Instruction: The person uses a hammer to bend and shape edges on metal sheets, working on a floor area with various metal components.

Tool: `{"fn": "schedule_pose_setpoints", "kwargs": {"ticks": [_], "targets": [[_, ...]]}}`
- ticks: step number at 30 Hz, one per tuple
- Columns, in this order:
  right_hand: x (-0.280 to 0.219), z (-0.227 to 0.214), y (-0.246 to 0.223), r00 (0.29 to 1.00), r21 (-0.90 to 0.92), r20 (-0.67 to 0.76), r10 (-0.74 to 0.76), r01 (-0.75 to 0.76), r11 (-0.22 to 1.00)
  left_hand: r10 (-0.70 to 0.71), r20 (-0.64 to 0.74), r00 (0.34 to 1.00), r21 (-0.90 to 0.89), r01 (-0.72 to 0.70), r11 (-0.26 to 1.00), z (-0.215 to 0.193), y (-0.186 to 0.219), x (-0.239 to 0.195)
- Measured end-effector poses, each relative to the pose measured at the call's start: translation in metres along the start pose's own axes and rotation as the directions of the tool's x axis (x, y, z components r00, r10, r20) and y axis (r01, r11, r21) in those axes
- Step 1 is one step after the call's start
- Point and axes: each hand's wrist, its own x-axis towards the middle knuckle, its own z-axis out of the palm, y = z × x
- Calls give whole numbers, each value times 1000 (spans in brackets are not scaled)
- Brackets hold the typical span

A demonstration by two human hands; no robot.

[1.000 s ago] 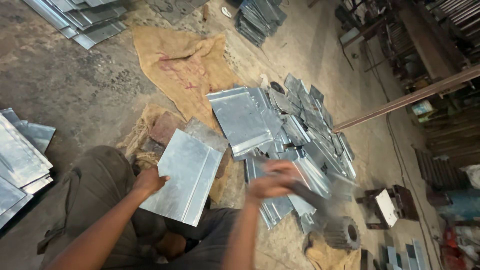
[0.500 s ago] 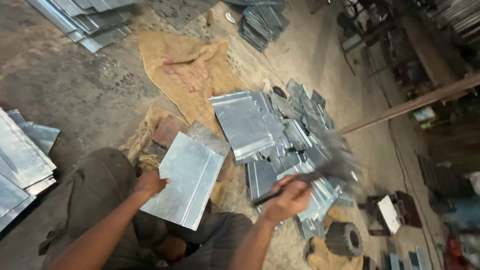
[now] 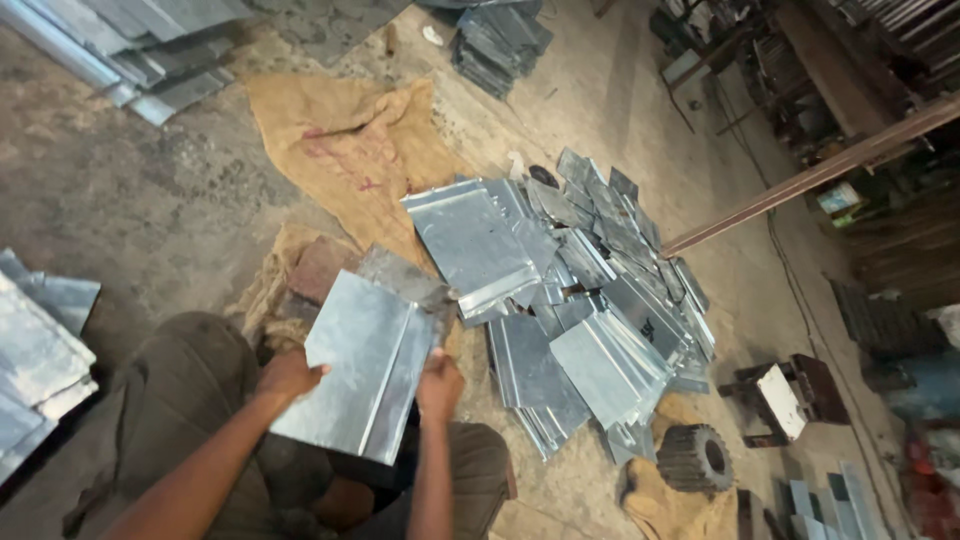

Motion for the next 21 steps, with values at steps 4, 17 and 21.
{"fn": "schedule_pose_setpoints", "kwargs": {"ticks": [4,17,21], "targets": [[23,-79,-91,995,317,-93,19,12,948,-30,-5,1000,-28,29,999,-13,9,-3],[5,1,-52,999,156,-33,37,-32,987,-45,-18,999,-8,45,999,-3,1,3],[10,6,-21,999,-9,2,-38,38,999,10,-47,999,39,-8,999,5,-2,3]]}}
